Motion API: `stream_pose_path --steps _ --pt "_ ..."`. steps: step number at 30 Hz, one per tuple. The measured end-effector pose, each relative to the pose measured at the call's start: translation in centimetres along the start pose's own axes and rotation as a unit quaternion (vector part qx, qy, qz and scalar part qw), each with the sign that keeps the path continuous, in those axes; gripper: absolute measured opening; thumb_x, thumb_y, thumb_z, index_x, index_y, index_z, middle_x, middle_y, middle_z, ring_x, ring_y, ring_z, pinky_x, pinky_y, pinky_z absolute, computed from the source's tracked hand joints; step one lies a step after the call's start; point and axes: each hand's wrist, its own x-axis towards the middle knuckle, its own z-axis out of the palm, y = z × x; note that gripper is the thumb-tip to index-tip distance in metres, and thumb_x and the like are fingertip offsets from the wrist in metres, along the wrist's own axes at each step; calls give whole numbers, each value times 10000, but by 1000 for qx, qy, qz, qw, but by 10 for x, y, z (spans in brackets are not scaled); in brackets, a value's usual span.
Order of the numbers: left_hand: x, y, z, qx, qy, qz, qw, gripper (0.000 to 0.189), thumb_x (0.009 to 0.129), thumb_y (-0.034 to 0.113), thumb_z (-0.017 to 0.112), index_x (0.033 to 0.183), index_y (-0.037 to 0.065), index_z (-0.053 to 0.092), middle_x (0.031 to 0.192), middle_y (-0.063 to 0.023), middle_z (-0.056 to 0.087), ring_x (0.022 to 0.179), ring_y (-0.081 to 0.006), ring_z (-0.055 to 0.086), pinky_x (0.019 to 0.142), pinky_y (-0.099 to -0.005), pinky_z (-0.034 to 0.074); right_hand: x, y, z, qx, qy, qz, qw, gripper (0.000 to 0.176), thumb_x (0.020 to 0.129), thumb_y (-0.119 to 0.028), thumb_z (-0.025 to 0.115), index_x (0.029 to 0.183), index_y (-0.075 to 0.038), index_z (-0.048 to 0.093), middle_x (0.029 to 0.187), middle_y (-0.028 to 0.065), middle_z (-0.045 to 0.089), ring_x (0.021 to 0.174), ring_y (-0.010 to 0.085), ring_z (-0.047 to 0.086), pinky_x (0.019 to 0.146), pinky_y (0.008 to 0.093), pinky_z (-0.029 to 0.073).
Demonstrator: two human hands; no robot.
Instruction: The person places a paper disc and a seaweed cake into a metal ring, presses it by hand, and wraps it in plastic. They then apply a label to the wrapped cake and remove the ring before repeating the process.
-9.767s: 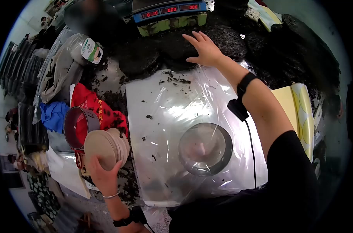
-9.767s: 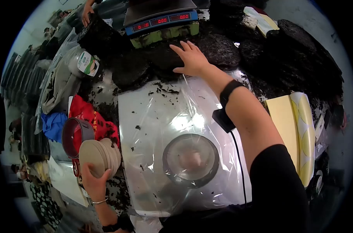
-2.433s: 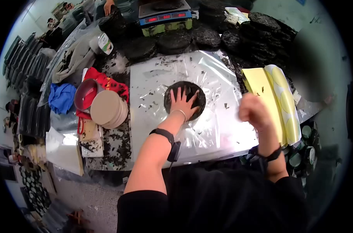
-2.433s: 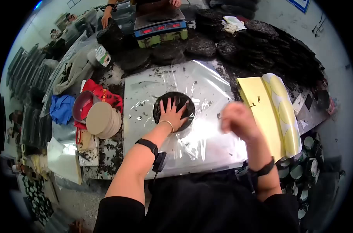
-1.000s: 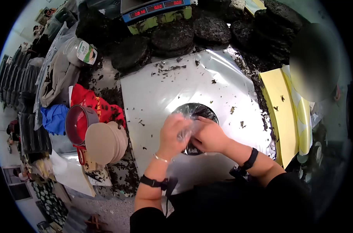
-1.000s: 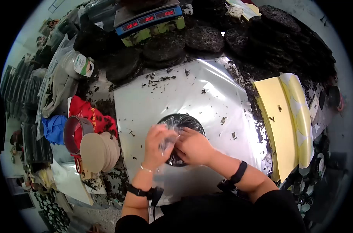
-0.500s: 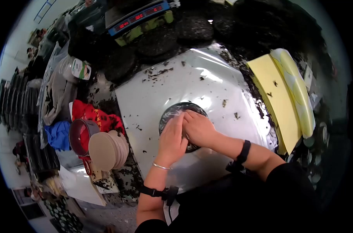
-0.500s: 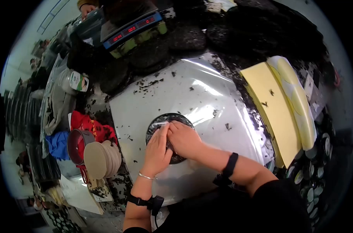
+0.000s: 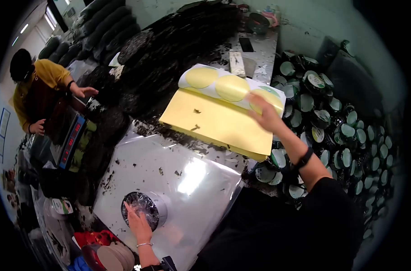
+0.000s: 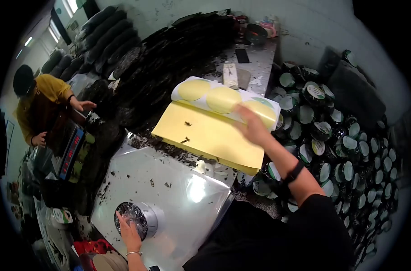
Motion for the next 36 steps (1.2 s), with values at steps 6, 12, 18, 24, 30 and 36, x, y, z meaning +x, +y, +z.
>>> stream_pose_path --steps 6,12,18,24,30,36 --pt "0 -43 10 141 8 86 986 444 1046 198 425 1446 7 439 1487 -258 458 1418 -429 391 1190 -496 285 -60 139 1 -312 -74 202 926 750 943 -593 603 1543 -165 462 1644 272 250 1538 513 90 1216 656 65" --pt "4 -14 7 158 -6 44 986 342 971 85 464 1299 -10 480 1481 -224 404 1369 -413 424 1160 -475 325 -98 109 -5 336 -64 340 876 395 964 -269 700 1300 -62 693 1146 190 726 1261 332 591 1084 416 437" --pt "7 -7 4 156 -7 35 987 342 968 71 457 1297 -17 488 1495 -205 417 1391 -391 417 1158 -470 338 -54 178 10 -245 56 -177 952 319 859 -90 692 1176 -66 710 1278 146 683 1210 335 629 1028 424 527" --pt "1 -25 11 113 29 81 990 350 1010 101 451 1324 -24 543 1479 -207 511 1403 -392 440 1182 -469 323 -22 197 -3 -135 159 102 973 153 931 -150 675 911 -1 704 858 199 701 800 333 708 738 392 554" --pt "-1 -29 13 164 28 121 979 431 1001 134 545 1417 19 545 1508 -188 515 1409 -385 454 1196 -470 324 -1 401 -207 260 284 406 829 327 1057 -377 491 1083 -103 666 939 91 699 801 249 662 627 345 528" --pt "3 -6 -5 151 -32 82 985 883 951 490 635 1555 -69 315 1605 -254 358 1522 -368 299 1248 -445 225 7 -77 90 330 -51 104 937 533 1035 -307 519 1477 -16 452 1414 169 504 1291 305 488 1014 411 464"
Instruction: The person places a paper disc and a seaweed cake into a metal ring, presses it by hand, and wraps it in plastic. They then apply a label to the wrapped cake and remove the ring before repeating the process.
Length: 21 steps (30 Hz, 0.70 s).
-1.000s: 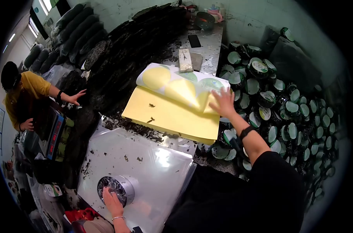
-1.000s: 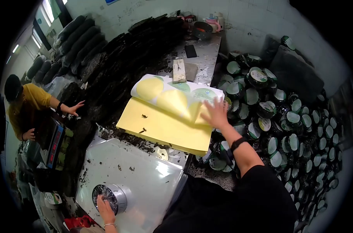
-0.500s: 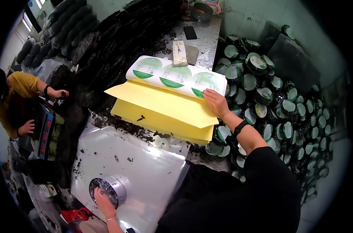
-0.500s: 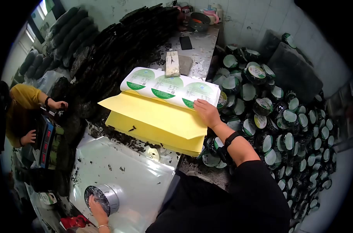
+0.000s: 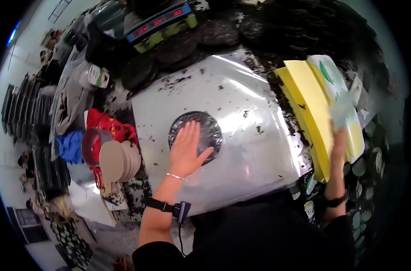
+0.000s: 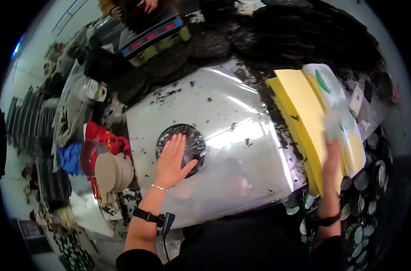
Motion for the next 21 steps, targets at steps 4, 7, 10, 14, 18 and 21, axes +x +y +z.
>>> stream_pose_path --steps 4,7,10,14,18,21 --pt "-1 -6 9 -39 47 -5 998 669 938 422 657 1466 43 498 1504 -184 512 1422 -325 450 1187 -429 338 -66 -29 214 -191 -368 -222 882 721 933 -260 659 1571 -76 378 1629 231 311 1522 428 273 1224 490 296" --pt "-8 1 2 -242 58 -88 964 452 927 342 672 1332 147 628 1340 -68 656 1228 -263 616 1043 -390 476 -91 -27 262 -309 -446 -266 797 809 894 -423 712 1555 -72 405 1604 237 348 1508 407 312 1198 458 347" --pt "-10 -8 13 -255 64 -90 961 467 910 362 696 1324 155 634 1324 -47 668 1210 -254 628 1021 -371 488 -74 -56 261 -339 -489 -268 757 825 888 -467 705 1545 -59 418 1581 243 386 1488 408 350 1179 468 366" --pt "-8 -6 15 -215 115 -70 967 478 893 361 712 1315 151 638 1286 -65 676 1191 -272 631 1009 -383 493 -37 -72 284 -265 -474 -223 810 762 934 -428 647 1538 -26 413 1576 234 410 1477 404 368 1200 484 318" --pt "-38 -29 35 -333 169 -40 927 480 846 320 726 1255 78 656 1203 -144 687 1156 -326 633 971 -444 515 -53 -27 345 -308 -444 -312 782 659 1011 -329 529 1560 -6 362 1609 224 365 1510 354 327 1247 474 245" --pt "-71 -46 20 -175 234 20 956 460 809 261 738 1177 -11 686 1204 -220 673 1161 -407 631 1071 -522 461 -57 -26 354 -348 -459 -320 753 659 1022 -346 508 1572 -21 347 1643 211 303 1534 327 283 1262 463 218"
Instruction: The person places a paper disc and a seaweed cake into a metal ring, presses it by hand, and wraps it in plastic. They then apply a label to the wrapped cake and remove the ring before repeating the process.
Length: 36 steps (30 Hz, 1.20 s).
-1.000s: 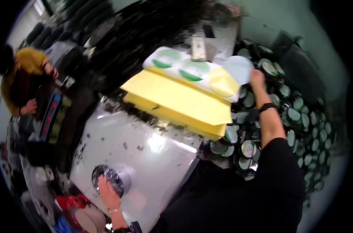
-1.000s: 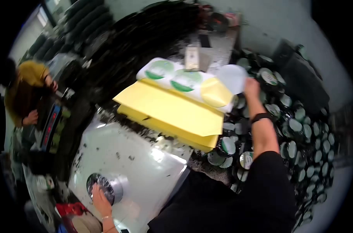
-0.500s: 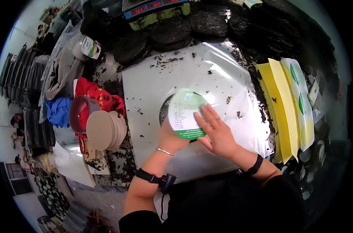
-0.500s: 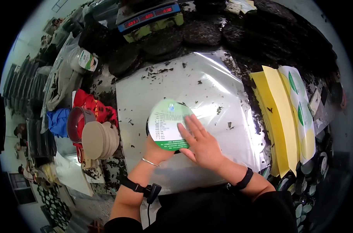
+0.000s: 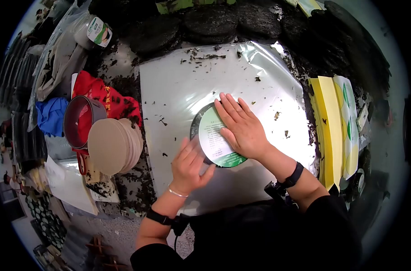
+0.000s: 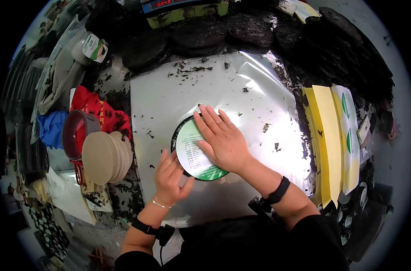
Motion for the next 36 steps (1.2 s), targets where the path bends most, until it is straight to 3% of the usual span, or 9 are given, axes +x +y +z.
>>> stream_pose_path --steps 6,13,19,20,25,29,32,33,36 --pt "-13 -16 -27 -138 -58 -14 989 331 897 146 674 1155 -61 674 1282 -237 642 1276 -373 584 1118 -516 438 9 -26 29 4 -8 -67 998 659 1030 -330 484 1607 -73 297 1656 268 222 1550 394 215 1261 484 185" --pt "17 -5 16 -378 192 -327 845 378 1056 198 512 1311 -63 608 1291 -130 671 1181 -190 625 1040 -333 483 -26 -62 32 0 -97 -142 985 648 1045 -429 463 1602 -128 331 1658 242 247 1555 380 207 1260 525 154" --pt "26 11 36 -587 26 -237 773 625 1121 445 276 1349 -49 585 1362 -140 628 1287 -207 558 1138 -348 393 -102 -26 -22 71 -109 -115 985 616 1034 -353 499 1576 -98 357 1616 246 302 1526 394 256 1261 517 181" --pt "40 34 32 -441 -17 -130 888 568 1111 433 334 1332 -1 626 1370 -140 634 1291 -238 570 1129 -332 378 -108 -26 -11 58 -66 -101 991 607 1034 -349 496 1569 -94 364 1603 243 321 1523 396 259 1262 521 177" --pt "64 126 25 -233 4 -2 972 494 999 471 553 1212 39 666 1170 -149 710 1065 -324 668 970 -406 489 -143 -10 13 54 59 -110 991 552 1017 -365 527 1465 -44 493 1577 232 372 1486 407 323 1257 533 202" --pt "29 247 72 -301 -137 221 918 473 894 388 673 1227 54 696 1243 -170 680 1154 -351 645 1070 -460 432 -90 -15 3 102 63 -150 981 502 948 -293 664 1390 -71 586 1481 194 503 1386 380 466 1141 502 396" --pt "-6 210 44 -87 140 135 977 568 912 415 668 1339 43 635 1365 -203 607 1285 -400 556 1136 -520 356 -93 13 -20 183 314 129 923 673 865 -206 771 1466 -82 494 1370 168 551 1258 324 535 1066 427 443" --pt "-16 182 41 -62 289 -23 955 642 924 477 678 1355 7 606 1381 -241 573 1315 -434 513 1122 -559 352 -97 27 -17 244 308 195 899 762 840 -374 807 1464 -63 498 1267 206 590 1181 356 579 1025 438 470" --pt "-75 67 87 -76 246 -372 892 743 922 266 739 1503 14 353 1484 -238 426 1321 -391 475 1128 -523 369 -96 58 61 442 51 202 872 733 873 -416 785 1435 -10 546 1114 188 633 996 267 631 912 375 507"
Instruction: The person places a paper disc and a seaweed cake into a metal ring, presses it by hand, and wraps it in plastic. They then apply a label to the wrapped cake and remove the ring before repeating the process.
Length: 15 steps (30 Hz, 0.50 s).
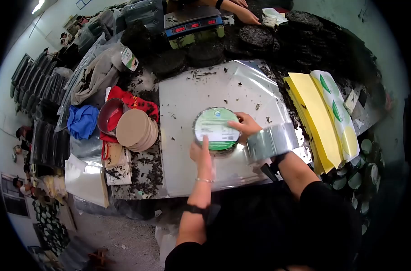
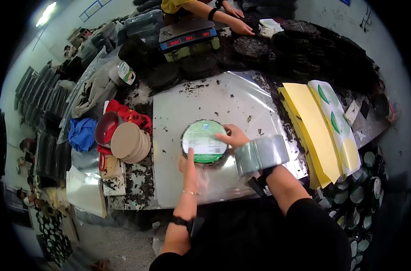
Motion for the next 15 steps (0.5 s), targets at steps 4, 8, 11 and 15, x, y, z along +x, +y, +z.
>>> stream_pose_path --steps 4,8,11,15 --pt "40 67 -1 -444 -50 -202 872 781 845 58 788 1467 26 317 1376 -175 492 1263 -289 523 1072 -453 463 -1 27 -16 366 61 51 927 571 965 -454 674 1343 -27 643 1169 177 670 967 262 663 913 379 540" --pt "-1 266 -11 -509 -322 71 795 644 912 190 747 1431 57 390 1321 -194 537 1166 -296 592 977 -435 539 -92 -20 -53 510 52 -36 858 560 1064 -418 488 1434 0 519 1220 189 665 1059 289 669 997 419 534" --pt "-88 346 -31 -360 -490 510 608 519 914 270 733 1359 89 536 1267 -129 634 1100 -304 626 945 -414 537 -170 -39 -56 522 -71 -1 850 647 1087 -481 348 1469 29 462 1350 199 613 1148 367 650 1061 521 491" --pt "-75 321 -18 -417 -478 569 523 375 982 310 650 1250 50 686 1202 -121 732 1036 -329 699 878 -396 583 -266 -109 -89 625 -3 125 770 712 1080 -528 300 1516 26 396 1480 180 535 1258 392 605 1104 536 450"
